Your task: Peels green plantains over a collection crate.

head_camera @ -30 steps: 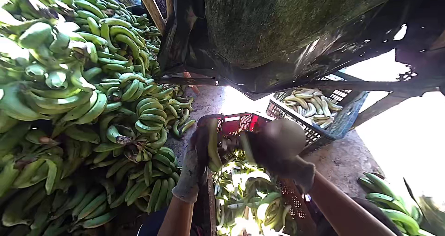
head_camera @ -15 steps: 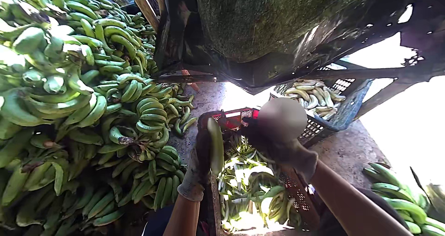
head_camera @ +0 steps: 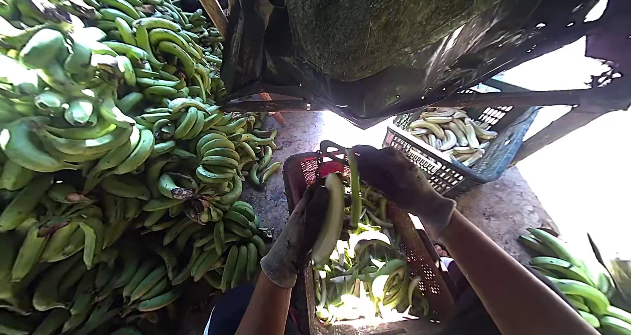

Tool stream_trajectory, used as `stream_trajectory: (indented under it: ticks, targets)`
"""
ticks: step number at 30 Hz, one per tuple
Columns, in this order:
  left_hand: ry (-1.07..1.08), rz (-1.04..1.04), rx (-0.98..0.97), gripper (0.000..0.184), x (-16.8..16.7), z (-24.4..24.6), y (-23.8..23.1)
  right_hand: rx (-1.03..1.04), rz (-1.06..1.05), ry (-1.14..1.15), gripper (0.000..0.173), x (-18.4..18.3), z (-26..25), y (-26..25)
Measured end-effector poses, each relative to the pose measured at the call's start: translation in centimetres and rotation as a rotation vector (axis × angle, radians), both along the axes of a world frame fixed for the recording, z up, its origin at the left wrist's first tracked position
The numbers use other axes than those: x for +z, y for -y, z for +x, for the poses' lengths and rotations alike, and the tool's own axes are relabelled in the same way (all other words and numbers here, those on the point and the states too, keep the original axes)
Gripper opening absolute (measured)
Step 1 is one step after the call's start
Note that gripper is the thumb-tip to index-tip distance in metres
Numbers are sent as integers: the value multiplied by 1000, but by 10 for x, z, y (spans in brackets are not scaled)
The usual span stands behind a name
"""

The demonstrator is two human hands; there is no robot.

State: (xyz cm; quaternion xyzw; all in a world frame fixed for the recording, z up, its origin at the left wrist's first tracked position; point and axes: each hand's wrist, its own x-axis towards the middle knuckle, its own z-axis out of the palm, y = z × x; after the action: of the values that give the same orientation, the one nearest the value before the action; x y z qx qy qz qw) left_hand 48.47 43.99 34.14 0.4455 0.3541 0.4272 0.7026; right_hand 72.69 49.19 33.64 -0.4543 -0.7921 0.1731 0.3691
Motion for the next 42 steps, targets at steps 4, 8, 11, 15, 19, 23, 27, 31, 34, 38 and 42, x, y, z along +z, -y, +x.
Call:
stream_trajectory:
  ticks: [4, 8, 11, 15, 19, 23, 27, 31, 34, 38, 42]
  targets:
    - [90, 152, 457, 40, -21, -8, -20, 106, 49, 128, 46, -16, -21, 38]
    - [268, 187, 511, 43, -20, -5, -26, 69, 116, 110, 43, -19, -32, 39]
    - [193, 126, 219, 39, -13, 0, -14, 52, -40, 70, 41, -4, -14, 19]
    - [-170, 61, -86, 37, 3, 7, 2, 52, -299, -52, 30, 0, -1, 5]
    - [32, 74, 232, 38, -17, 6, -14, -5, -226, 57, 40, -12, -13, 22]
    - [426, 44, 461, 44, -22, -10, -37, 81, 139, 124, 47, -29, -27, 35]
    - [610, 54, 484, 42, -25, -11, -40, -6, 283, 119, 43, -28, -29, 33]
    - [346, 240, 347, 48, -16, 3, -29, -45, 25, 92, 43, -13, -29, 33]
    - [202, 182, 356, 48, -14, 7, -22, -57, 105, 141, 45, -18, -26, 27]
    - [-258, 176, 267, 45, -16, 12, -16, -101, -253, 118, 40, -12, -23, 21]
    - [-467, 50, 67, 48, -15, 21, -13, -130, -822, -118, 39, 1, -19, 10]
